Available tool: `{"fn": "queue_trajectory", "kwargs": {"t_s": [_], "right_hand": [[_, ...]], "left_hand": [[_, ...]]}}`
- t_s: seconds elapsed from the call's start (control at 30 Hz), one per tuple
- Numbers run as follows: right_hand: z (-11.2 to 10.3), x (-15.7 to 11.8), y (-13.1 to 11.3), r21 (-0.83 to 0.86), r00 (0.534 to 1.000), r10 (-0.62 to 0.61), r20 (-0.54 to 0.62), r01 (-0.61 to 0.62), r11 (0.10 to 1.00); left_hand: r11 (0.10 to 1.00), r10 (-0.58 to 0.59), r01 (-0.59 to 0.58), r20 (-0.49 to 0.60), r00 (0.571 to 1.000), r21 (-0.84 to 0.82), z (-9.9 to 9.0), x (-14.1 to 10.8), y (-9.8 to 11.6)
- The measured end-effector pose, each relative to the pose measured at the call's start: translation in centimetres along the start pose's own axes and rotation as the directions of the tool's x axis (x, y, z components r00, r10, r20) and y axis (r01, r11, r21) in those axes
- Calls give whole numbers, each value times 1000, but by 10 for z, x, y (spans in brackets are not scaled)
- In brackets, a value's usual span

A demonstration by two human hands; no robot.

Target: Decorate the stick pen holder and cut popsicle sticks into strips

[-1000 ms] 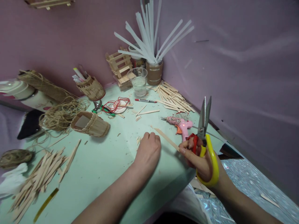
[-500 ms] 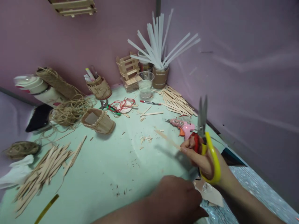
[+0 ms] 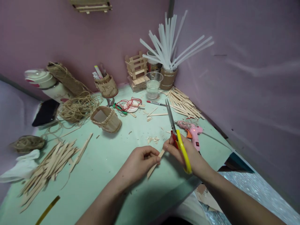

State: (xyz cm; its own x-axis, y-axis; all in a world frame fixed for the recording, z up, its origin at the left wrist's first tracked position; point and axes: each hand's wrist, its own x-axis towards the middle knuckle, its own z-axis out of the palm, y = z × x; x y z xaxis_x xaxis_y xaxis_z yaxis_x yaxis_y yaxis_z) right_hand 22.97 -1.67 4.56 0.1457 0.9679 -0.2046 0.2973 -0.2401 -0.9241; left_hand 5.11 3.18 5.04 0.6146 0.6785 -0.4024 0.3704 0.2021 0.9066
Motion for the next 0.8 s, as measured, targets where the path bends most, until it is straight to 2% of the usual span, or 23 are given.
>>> {"fn": "queue_trajectory", "kwargs": {"t_s": [0.1,0.17,0.3,0.37,0.5,0.67,0.8], "right_hand": [[-3,-5,-7,-37,996,53,71,-50,998],[-6,-10,-10,-101,984,87,156,-72,992],[-8,-21,-16,-264,933,153,327,-65,962],[-6,-23,-19,-328,905,204,373,-77,941],[0,-23,-25,-396,882,261,392,-94,913],[2,-21,-28,-299,895,200,400,-79,951],[0,-21,-24,-275,904,182,386,-75,958]], "left_hand": [[969,-36,25,-43,998,-244,-4,0,-2],[939,-48,15,-88,995,-342,-7,2,-5],[919,-40,-48,-212,976,-392,-12,5,-7],[915,-17,-88,-255,967,-394,-13,6,-7],[913,34,-143,-276,960,-383,-12,4,-5],[872,21,-127,-222,975,-473,-13,3,-9],[874,27,-137,-234,972,-467,-11,6,-13]]}}
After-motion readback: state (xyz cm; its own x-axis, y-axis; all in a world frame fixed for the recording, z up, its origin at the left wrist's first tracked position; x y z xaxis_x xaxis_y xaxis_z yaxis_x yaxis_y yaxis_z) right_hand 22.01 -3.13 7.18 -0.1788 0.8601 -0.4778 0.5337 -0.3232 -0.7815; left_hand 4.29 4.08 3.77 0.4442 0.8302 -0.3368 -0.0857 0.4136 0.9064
